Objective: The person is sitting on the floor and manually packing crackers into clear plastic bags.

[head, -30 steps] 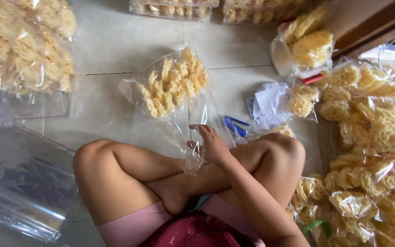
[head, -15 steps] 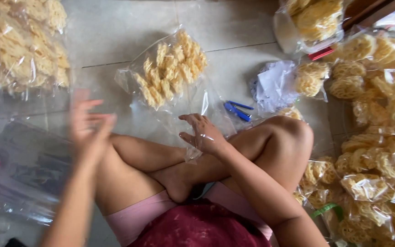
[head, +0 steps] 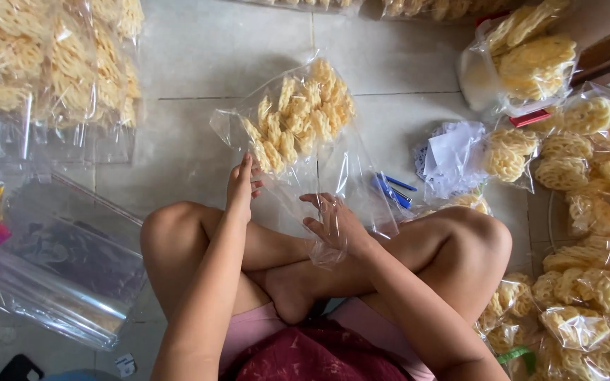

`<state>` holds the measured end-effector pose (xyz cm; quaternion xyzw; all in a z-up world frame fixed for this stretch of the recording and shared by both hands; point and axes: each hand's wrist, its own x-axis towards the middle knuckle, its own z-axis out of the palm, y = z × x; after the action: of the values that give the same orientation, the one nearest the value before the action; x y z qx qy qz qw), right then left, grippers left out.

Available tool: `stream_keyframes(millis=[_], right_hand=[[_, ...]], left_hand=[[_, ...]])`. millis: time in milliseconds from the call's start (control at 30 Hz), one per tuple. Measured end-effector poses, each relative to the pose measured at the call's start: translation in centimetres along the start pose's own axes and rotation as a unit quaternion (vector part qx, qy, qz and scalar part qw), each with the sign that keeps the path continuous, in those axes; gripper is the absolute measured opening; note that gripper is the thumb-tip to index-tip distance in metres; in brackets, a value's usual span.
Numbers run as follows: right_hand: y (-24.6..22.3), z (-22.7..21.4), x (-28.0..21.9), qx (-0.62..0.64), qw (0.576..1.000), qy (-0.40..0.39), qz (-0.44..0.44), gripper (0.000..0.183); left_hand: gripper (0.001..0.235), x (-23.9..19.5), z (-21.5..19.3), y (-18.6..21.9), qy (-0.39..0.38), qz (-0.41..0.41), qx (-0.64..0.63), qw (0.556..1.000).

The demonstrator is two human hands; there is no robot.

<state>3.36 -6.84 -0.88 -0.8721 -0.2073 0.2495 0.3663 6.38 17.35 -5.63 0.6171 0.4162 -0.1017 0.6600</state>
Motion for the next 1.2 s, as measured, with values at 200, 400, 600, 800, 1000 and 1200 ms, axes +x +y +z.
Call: stream_keyframes(millis=[200, 400, 600, 800, 1000, 1200], right_hand=[[1.3, 1.2, 0.3, 0.004, 1.000, -0.013, 0.007, 0.046], [-0.4, 0.2, 0.3, -0.006, 0.999, -0.031, -0.019, 0.045], [1.3, 0.4, 0.2, -0.010, 0.998, -0.027, -0.055, 0.042], [1.1, 0.5, 0.1, -0.009, 0.998, -0.029, -0.049, 0.042], [0.5, 0.0, -0.1, 0.000, 0.997, -0.028, -0.068, 0.040], [-0.4, -0.4, -0.2, 0.013, 0.998, -0.021, -0.052, 0.040]], left_hand=[[0.080, 1.7, 0.2, -1.4, -0.013, -0.040, 0.043, 0.998], [0.067, 2.6, 0.0, -2.5, 0.000, 0.016, -0.002, 1.000], [0.054, 3.0, -0.1, -3.3, 0.007, 0.037, -0.033, 0.999], [0.037, 3.5, -0.4, -3.9, 0.005, 0.036, -0.033, 0.999], [0.061, 0.9, -0.4, -1.0, -0.002, 0.010, -0.052, 0.999], [0.057, 3.3, -1.0, -0.7, -0.047, -0.056, -0.131, 0.989]])
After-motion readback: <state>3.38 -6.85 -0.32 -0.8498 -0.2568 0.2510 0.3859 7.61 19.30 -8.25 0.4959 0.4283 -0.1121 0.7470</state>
